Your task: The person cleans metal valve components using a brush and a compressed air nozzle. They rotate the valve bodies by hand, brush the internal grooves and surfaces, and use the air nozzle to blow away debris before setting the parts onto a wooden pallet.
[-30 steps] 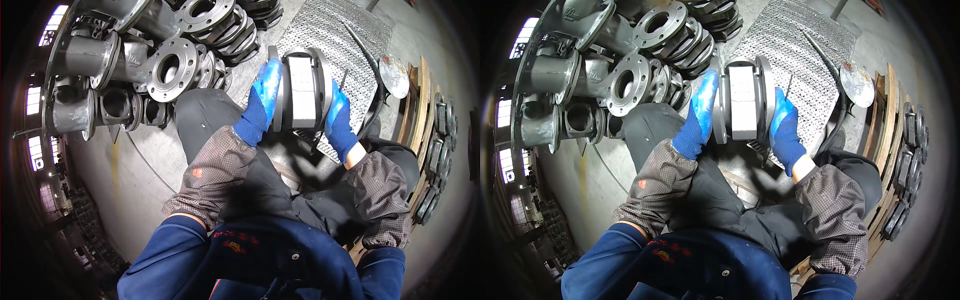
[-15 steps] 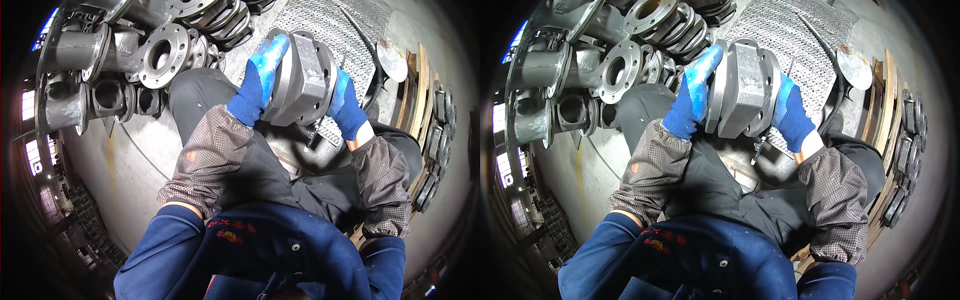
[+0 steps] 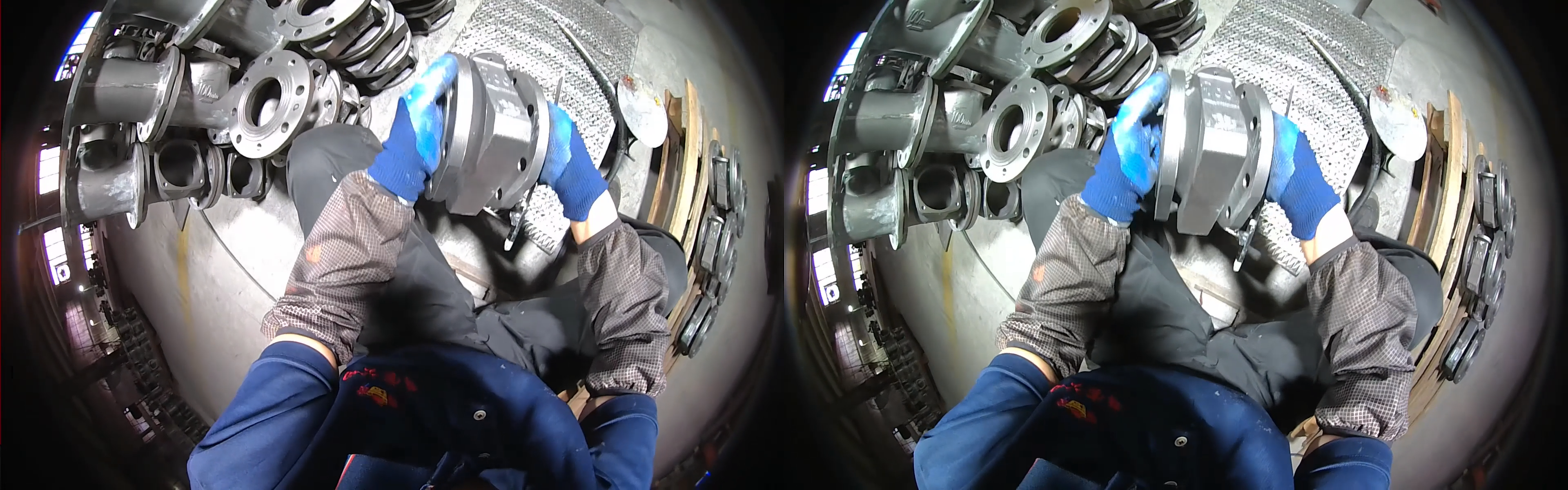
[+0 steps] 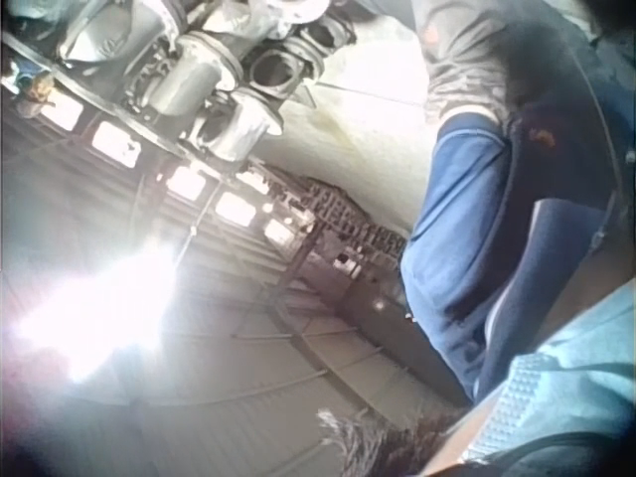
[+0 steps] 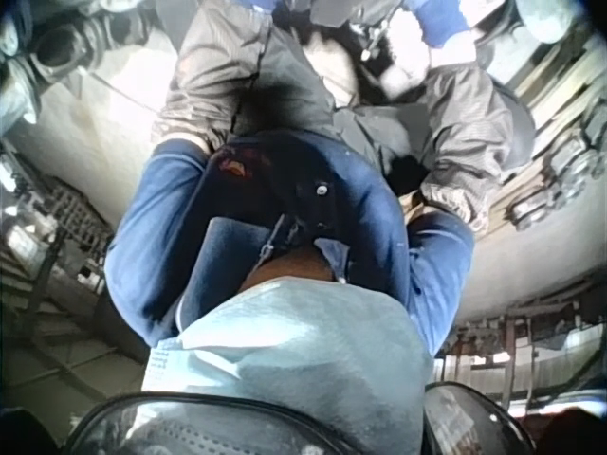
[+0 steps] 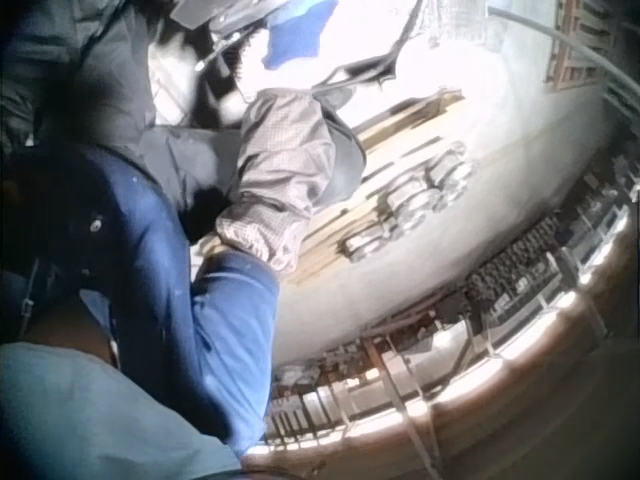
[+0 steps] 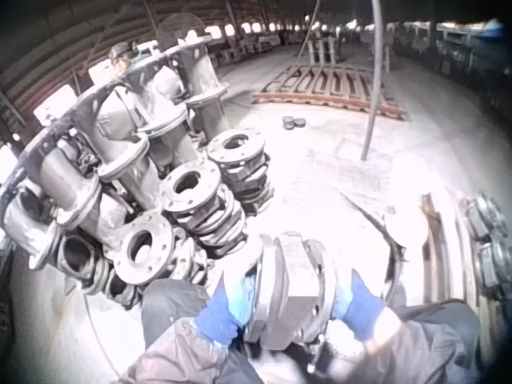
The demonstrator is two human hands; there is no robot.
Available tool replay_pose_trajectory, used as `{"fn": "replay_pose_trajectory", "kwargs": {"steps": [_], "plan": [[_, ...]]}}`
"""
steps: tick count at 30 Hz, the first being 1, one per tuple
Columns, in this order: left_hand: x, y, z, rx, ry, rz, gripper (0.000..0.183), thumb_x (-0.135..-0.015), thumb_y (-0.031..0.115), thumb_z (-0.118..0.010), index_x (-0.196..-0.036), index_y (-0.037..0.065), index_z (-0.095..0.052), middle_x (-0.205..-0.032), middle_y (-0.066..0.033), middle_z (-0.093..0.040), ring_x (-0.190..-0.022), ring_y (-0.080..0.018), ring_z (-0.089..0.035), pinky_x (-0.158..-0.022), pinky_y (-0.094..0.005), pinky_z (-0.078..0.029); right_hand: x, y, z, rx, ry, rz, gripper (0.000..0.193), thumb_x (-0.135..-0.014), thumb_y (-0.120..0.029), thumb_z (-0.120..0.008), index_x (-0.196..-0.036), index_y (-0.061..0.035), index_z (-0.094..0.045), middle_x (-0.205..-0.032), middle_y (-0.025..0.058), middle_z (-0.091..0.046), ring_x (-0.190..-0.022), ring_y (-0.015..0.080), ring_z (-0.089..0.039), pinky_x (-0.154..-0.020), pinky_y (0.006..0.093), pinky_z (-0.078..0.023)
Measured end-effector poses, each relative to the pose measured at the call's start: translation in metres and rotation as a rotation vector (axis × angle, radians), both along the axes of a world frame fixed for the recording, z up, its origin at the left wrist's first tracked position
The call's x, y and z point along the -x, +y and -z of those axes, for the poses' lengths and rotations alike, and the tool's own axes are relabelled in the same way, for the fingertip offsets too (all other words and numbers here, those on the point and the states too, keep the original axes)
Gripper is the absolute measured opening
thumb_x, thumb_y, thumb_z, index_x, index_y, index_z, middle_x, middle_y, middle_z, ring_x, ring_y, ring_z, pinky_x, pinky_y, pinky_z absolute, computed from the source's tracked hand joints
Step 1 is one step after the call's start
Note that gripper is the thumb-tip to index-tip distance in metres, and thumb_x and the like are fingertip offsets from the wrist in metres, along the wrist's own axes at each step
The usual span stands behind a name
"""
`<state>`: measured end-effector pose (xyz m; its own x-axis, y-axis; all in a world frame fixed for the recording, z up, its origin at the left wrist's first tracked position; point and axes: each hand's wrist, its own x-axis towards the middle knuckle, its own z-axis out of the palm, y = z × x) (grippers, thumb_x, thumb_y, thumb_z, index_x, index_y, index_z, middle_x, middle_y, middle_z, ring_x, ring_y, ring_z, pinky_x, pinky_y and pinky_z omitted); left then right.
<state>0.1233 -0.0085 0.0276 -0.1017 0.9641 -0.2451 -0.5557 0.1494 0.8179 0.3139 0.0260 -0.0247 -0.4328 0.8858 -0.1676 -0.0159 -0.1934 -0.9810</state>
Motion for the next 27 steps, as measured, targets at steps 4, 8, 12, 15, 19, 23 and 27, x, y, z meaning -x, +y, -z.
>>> {"fn": "replay_pose_trajectory", "kwargs": {"steps": [4, 8, 12, 15, 19, 23, 27], "plan": [[0.004, 0.005, -0.008, 0.050, -0.138, 0.006, 0.034, -0.089, 0.021, -0.049, -0.116, 0.002, -0.051, -0.110, -0.0101, -0.056, -0.097, -0.0195, -0.057, -0.085, -0.0322, -0.047, -0.001, -0.001, -0.017, -0.577, -0.489, -0.095, 0.054, -0.062, -0.011, -0.069, -0.109, 0.0049, -0.049, -0.097, 0.0184, -0.059, -0.089, 0.0283, -0.058, -0.081, 0.0339, -0.045], [0.018, 0.022, 0.008, 0.058, -0.112, -0.033, 0.029, -0.086, 0.019, -0.055, -0.109, 0.003, -0.057, -0.103, -0.0067, -0.059, -0.093, -0.0170, -0.057, -0.082, -0.0298, -0.047, 0.008, 0.000, -0.023, -0.803, -0.422, -0.048, 0.055, -0.063, -0.009, -0.067, -0.112, 0.0049, -0.048, -0.097, 0.0207, -0.058, -0.092, 0.0359, -0.056, -0.083, 0.0369, -0.044], [0.010, 0.025, -0.001, 0.127, -0.169, -0.088, 0.024, -0.082, 0.020, -0.055, -0.099, 0.003, -0.058, -0.094, -0.0064, -0.060, -0.087, -0.0174, -0.058, -0.081, -0.0320, -0.046, 0.027, -0.006, -0.031, 0.574, 0.233, 0.340, 0.036, -0.093, -0.035, -0.041, -0.113, -0.0075, -0.053, -0.104, 0.0042, -0.057, -0.090, 0.0144, -0.056, -0.075, 0.0319, -0.048], [0.022, 0.041, 0.017, 0.038, -0.270, -0.070, 0.022, -0.081, 0.019, -0.056, -0.097, 0.005, -0.058, -0.090, -0.0041, -0.059, -0.088, -0.0160, -0.055, -0.085, -0.0300, -0.043, 0.020, -0.012, -0.002, 0.404, 0.151, 0.313, 0.037, -0.091, -0.038, -0.045, -0.108, -0.0074, -0.053, -0.097, 0.0039, -0.057, -0.084, 0.0148, -0.055, -0.073, 0.0312, -0.048], [0.019, 0.048, 0.020, 0.145, -0.377, -0.123, 0.020, -0.085, 0.015, -0.054, -0.096, -0.001, -0.058, -0.089, -0.0118, -0.061, -0.082, -0.0245, -0.061, -0.077, -0.0346, -0.051, 0.012, -0.024, 0.022, 0.374, 0.129, 0.374, 0.038, -0.088, -0.042, -0.047, -0.103, -0.0073, -0.053, -0.093, 0.0037, -0.057, -0.082, 0.0155, -0.055, -0.072, 0.0305, -0.047], [0.007, 0.049, 0.013, 0.012, -0.293, -0.141, 0.027, -0.088, 0.011, -0.049, -0.110, -0.004, -0.054, -0.105, -0.0140, -0.056, -0.097, -0.0216, -0.057, -0.086, -0.0324, -0.049, 0.001, -0.023, 0.040, 0.177, 0.052, 0.396, 0.035, -0.088, -0.038, -0.046, -0.104, -0.0075, -0.053, -0.093, 0.0042, -0.057, -0.085, 0.0181, -0.056, -0.070, 0.0332, -0.048], [-0.002, 0.053, 0.030, -0.174, -0.202, 0.015, 0.030, -0.089, 0.014, -0.050, -0.116, 0.000, -0.052, -0.113, -0.0104, -0.055, -0.107, -0.0236, -0.052, -0.097, -0.0346, -0.039, 0.014, -0.002, 0.010, 0.668, 0.319, 0.613, 0.033, -0.091, -0.033, -0.042, -0.109, -0.0088, -0.053, -0.101, 0.0085, -0.058, -0.091, 0.0226, -0.056, -0.076, 0.0386, -0.049]]}}
